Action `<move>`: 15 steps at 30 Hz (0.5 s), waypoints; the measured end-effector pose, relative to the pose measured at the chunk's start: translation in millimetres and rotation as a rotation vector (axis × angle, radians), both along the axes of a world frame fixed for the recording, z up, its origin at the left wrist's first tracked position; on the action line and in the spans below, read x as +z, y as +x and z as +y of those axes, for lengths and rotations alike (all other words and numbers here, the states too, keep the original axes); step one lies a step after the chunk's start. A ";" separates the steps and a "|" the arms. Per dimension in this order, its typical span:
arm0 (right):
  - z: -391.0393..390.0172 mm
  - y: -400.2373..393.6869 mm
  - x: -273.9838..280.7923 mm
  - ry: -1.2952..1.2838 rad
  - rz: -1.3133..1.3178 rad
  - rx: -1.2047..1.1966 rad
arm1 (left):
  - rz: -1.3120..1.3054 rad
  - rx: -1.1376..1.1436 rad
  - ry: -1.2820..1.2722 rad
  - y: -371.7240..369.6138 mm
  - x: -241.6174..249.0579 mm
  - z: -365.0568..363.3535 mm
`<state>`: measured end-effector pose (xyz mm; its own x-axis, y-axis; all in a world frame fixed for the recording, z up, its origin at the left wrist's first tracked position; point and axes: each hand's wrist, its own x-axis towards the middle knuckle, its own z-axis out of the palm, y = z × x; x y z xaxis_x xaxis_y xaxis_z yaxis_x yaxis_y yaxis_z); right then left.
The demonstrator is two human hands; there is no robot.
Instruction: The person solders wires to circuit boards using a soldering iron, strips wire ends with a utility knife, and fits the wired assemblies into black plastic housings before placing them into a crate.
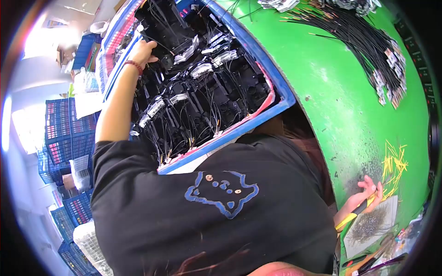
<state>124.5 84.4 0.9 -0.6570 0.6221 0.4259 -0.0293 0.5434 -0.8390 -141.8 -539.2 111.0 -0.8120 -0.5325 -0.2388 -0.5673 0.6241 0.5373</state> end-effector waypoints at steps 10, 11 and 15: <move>-5.8 -4.8 5.7 0.121 -0.177 -0.078 | -0.397 -0.113 -0.539 -49.1 -178.2 -130.9; -6.0 -5.5 5.2 0.104 -0.200 -0.100 | -0.441 -0.212 -0.620 -48.6 -184.2 -134.3; -9.1 -7.2 5.8 0.116 -0.247 -0.154 | -0.246 0.178 -0.396 -50.5 -185.8 -121.0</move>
